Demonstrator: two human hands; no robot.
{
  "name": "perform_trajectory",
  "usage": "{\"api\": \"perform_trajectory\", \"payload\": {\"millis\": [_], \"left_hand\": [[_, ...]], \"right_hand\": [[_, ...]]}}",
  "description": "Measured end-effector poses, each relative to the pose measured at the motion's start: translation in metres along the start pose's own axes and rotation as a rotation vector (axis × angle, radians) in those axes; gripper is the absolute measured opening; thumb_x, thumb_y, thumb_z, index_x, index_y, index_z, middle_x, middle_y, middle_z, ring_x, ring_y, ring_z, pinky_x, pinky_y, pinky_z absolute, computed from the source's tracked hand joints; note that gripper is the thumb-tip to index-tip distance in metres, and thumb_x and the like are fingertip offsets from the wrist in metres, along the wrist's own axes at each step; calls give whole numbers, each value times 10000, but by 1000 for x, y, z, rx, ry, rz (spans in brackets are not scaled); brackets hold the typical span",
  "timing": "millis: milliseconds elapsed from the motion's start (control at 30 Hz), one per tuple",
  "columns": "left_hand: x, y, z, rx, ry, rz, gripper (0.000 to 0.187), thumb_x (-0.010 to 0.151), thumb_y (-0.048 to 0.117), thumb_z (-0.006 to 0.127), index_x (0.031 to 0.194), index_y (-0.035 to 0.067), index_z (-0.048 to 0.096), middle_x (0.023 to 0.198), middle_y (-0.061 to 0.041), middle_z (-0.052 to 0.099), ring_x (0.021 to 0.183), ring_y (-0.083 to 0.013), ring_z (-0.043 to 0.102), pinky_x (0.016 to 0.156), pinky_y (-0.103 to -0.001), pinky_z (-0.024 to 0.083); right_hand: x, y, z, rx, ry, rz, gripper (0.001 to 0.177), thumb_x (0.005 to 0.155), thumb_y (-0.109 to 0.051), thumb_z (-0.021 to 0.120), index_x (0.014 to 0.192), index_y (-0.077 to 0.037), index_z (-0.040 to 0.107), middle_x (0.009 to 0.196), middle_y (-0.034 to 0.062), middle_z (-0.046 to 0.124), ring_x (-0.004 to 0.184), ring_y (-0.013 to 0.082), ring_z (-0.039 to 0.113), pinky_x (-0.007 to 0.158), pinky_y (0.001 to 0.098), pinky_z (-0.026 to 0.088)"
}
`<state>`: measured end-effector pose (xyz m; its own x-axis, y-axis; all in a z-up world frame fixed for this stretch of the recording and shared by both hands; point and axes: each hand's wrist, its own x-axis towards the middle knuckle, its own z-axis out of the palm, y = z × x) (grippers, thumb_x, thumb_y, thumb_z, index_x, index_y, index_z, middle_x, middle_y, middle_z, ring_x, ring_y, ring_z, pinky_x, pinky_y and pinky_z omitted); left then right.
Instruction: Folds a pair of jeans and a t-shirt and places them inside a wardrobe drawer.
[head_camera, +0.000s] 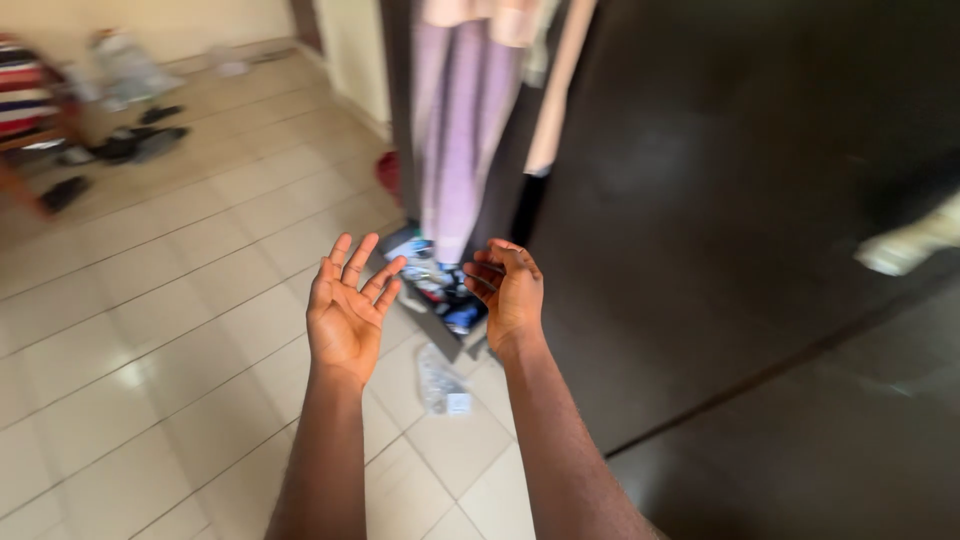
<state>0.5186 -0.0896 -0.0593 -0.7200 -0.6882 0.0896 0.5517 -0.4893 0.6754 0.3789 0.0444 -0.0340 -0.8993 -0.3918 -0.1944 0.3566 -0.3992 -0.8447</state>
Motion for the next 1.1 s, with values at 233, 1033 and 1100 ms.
{"api": "perform_trajectory", "payload": {"millis": [233,1033,1100], "left_hand": [[15,127,-91,29,141,164,665,1009,500,400,1559,132,330,1593,-97,448,1326,-360,561,1096,-435,418],[-13,418,-365,97,497,556,584,1062,429,320,1538,94,364,1517,-125,501,1249,-343,604,998,-422,472],[-13,433,-384,107,541,562,585,1054,427,317,1539,103,363,1510,-117,513,1247,-337,609,1002,-421,476]], "right_hand": [[-2,87,144,6,-192,95,208,910,-127,533,1091,-56,607,943,96,649,796,221,662,686,366,557],[-94,334,512,-147,-672,337,256,925,-180,564,1132,-43,627,943,68,661,840,202,672,719,348,562],[-98,358,534,-151,-690,380,253,920,-181,571,1127,-49,629,943,81,663,843,212,680,721,358,567]]}}
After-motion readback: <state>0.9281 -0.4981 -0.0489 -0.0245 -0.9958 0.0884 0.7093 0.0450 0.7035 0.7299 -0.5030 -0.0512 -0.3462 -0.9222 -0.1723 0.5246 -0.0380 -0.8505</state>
